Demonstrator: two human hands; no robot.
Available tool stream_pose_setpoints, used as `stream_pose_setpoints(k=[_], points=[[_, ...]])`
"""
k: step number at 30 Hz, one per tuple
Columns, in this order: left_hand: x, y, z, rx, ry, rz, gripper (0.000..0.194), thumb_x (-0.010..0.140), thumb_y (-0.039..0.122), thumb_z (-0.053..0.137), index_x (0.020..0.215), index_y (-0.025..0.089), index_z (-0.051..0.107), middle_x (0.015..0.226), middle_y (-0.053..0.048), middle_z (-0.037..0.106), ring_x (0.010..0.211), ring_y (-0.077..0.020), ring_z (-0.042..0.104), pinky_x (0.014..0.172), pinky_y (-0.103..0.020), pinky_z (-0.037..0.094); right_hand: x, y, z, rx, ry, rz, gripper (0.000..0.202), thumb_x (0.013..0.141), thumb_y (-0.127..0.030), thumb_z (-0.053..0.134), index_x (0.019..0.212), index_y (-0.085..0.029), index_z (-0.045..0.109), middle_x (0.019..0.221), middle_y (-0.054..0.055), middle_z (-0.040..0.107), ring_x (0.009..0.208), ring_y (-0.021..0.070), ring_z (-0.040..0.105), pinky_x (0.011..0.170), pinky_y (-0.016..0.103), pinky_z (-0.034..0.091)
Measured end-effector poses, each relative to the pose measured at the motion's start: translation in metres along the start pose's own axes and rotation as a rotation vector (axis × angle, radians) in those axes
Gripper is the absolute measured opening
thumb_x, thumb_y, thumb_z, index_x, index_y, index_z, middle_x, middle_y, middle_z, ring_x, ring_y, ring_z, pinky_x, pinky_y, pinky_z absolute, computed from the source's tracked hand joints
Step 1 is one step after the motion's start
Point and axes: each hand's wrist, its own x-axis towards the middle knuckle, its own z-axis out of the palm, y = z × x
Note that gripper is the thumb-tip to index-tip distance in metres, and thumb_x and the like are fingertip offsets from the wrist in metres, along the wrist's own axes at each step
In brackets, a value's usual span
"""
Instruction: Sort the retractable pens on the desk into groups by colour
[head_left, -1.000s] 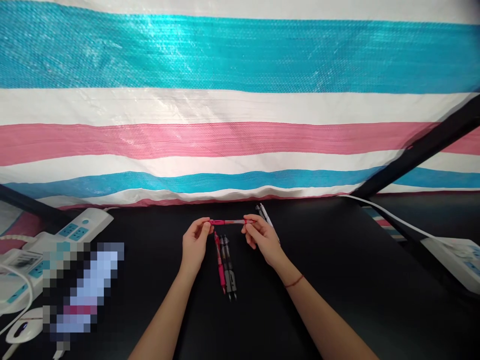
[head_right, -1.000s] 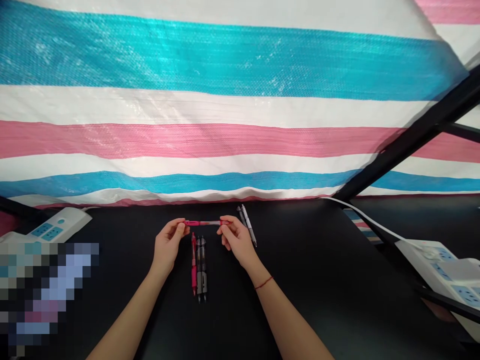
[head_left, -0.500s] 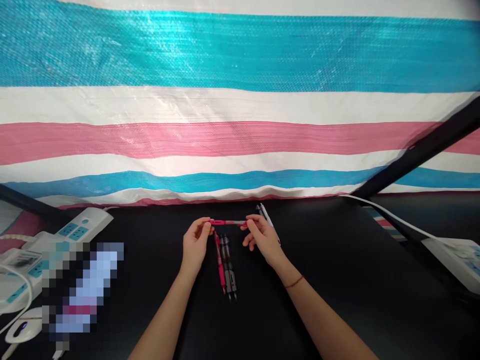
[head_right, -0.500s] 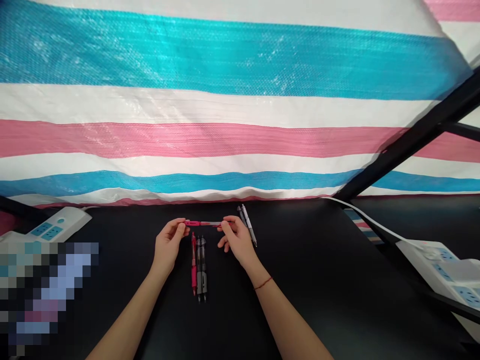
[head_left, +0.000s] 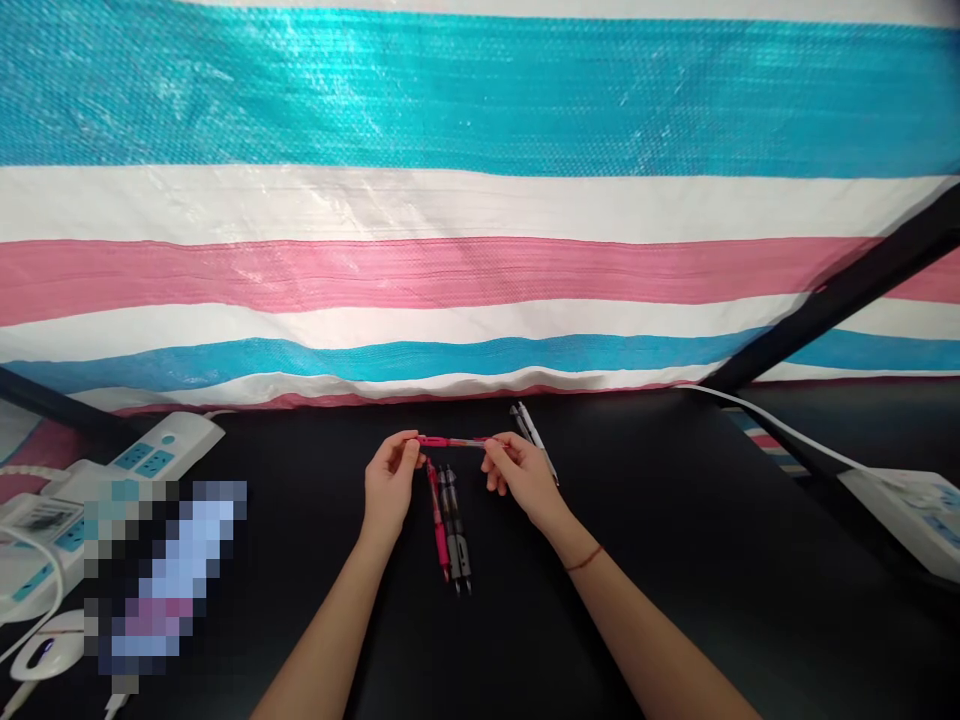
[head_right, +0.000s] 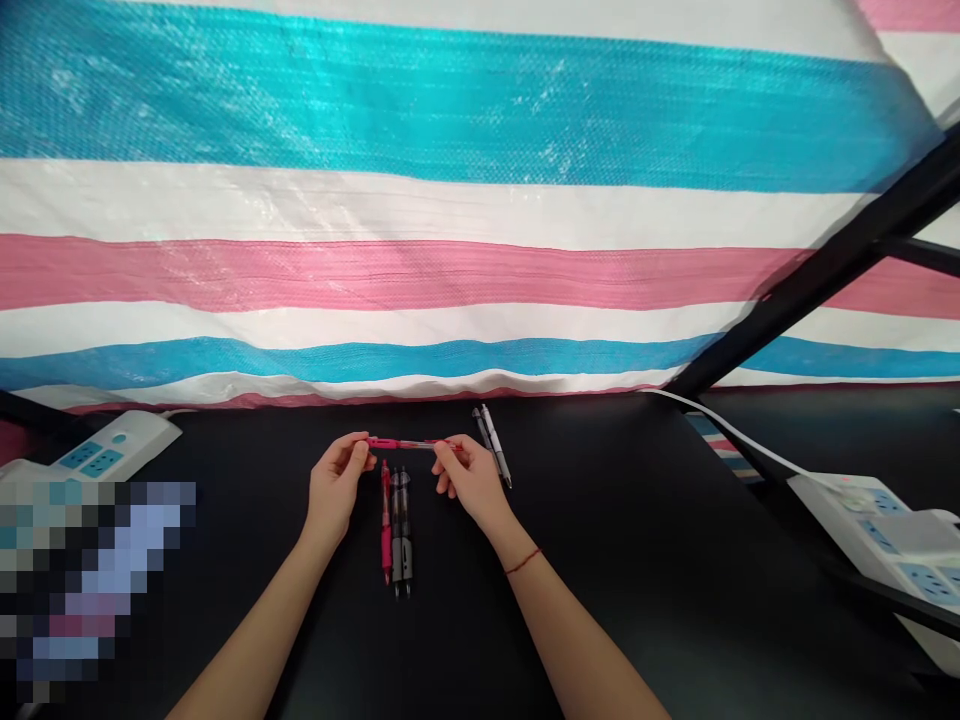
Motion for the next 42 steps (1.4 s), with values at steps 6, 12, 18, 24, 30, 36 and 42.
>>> stream_pose_setpoints(k=[6, 12, 18, 24, 30, 36, 42], points=[[0.001, -0.003, -0.001, 0.02, 0.013, 0.025, 0.033, 0.067, 0.044, 0.073, 0.086, 0.017, 0.07, 0.068, 0.001, 0.063, 0.06, -0.0113, 0.058, 0.061, -0.023, 0.048, -0.002, -0.001, 0.002, 0.047, 0.044, -0.076, 0.04, 0.069, -0.043, 0.072, 0.1, -0.021, 0.058, 0.07, -0.002, 0.061, 0.05, 0.0107, 0.057, 0.036, 0.019, 0.041], [0.001, -0.005, -0.003, 0.024, 0.008, 0.027, 0.033, 0.067, 0.044, 0.073, 0.086, 0.017, 0.069, 0.067, 0.001, 0.062, 0.058, -0.0103, 0.056, 0.06, -0.022, 0.046, 0.001, 0.002, -0.003, -0.009, -0.01, -0.047, 0.032, 0.076, -0.049, 0.064, 0.083, -0.018, 0.058, 0.062, -0.002, 0.059, 0.043, 0.0094, 0.052, 0.035, 0.021, 0.037], [0.002, -0.003, -0.003, -0.053, 0.047, -0.017, 0.038, 0.065, 0.046, 0.075, 0.088, 0.017, 0.069, 0.065, 0.002, 0.059, 0.057, -0.0093, 0.054, 0.059, -0.022, 0.045, 0.0, 0.002, -0.004, 0.073, 0.07, -0.105, 0.027, 0.074, -0.042, 0.068, 0.089, -0.021, 0.058, 0.054, -0.006, 0.055, 0.041, 0.009, 0.048, 0.04, 0.023, 0.039], [0.003, 0.0, -0.003, -0.157, 0.093, -0.082, 0.041, 0.062, 0.049, 0.076, 0.084, 0.016, 0.067, 0.067, 0.002, 0.059, 0.056, -0.0084, 0.054, 0.058, -0.022, 0.046, -0.003, -0.007, 0.001, 0.235, 0.165, -0.071, 0.029, 0.068, -0.041, 0.072, 0.084, -0.021, 0.059, 0.063, -0.004, 0.055, 0.046, 0.0094, 0.048, 0.039, 0.022, 0.036], [0.006, 0.002, -0.004, -0.295, 0.145, -0.151, 0.037, 0.059, 0.045, 0.077, 0.076, 0.016, 0.063, 0.061, 0.003, 0.058, 0.054, -0.0078, 0.053, 0.057, -0.022, 0.046, -0.006, -0.013, 0.0, 0.396, 0.135, 0.021, 0.022, 0.068, -0.035, 0.071, 0.082, -0.022, 0.058, 0.059, -0.004, 0.051, 0.048, 0.01, 0.045, 0.042, 0.023, 0.033], [0.007, 0.006, -0.004, -0.364, 0.169, -0.207, 0.033, 0.058, 0.04, 0.077, 0.074, 0.016, 0.061, 0.059, 0.004, 0.057, 0.054, -0.0074, 0.053, 0.059, -0.022, 0.045, -0.007, -0.02, -0.005, 0.595, -0.013, 0.178, 0.016, 0.065, -0.029, 0.068, 0.075, -0.025, 0.056, 0.058, -0.004, 0.047, 0.049, 0.0107, 0.04, 0.045, 0.023, 0.029], [0.006, 0.005, -0.003, -0.344, 0.162, -0.201, 0.033, 0.059, 0.04, 0.076, 0.076, 0.017, 0.061, 0.057, 0.005, 0.056, 0.053, -0.0079, 0.053, 0.059, -0.022, 0.045, -0.008, -0.021, -0.008, 0.635, -0.092, 0.185, 0.013, 0.066, -0.029, 0.063, 0.077, -0.025, 0.058, 0.058, -0.005, 0.041, 0.046, 0.01, 0.029, 0.045, 0.024, 0.026]])
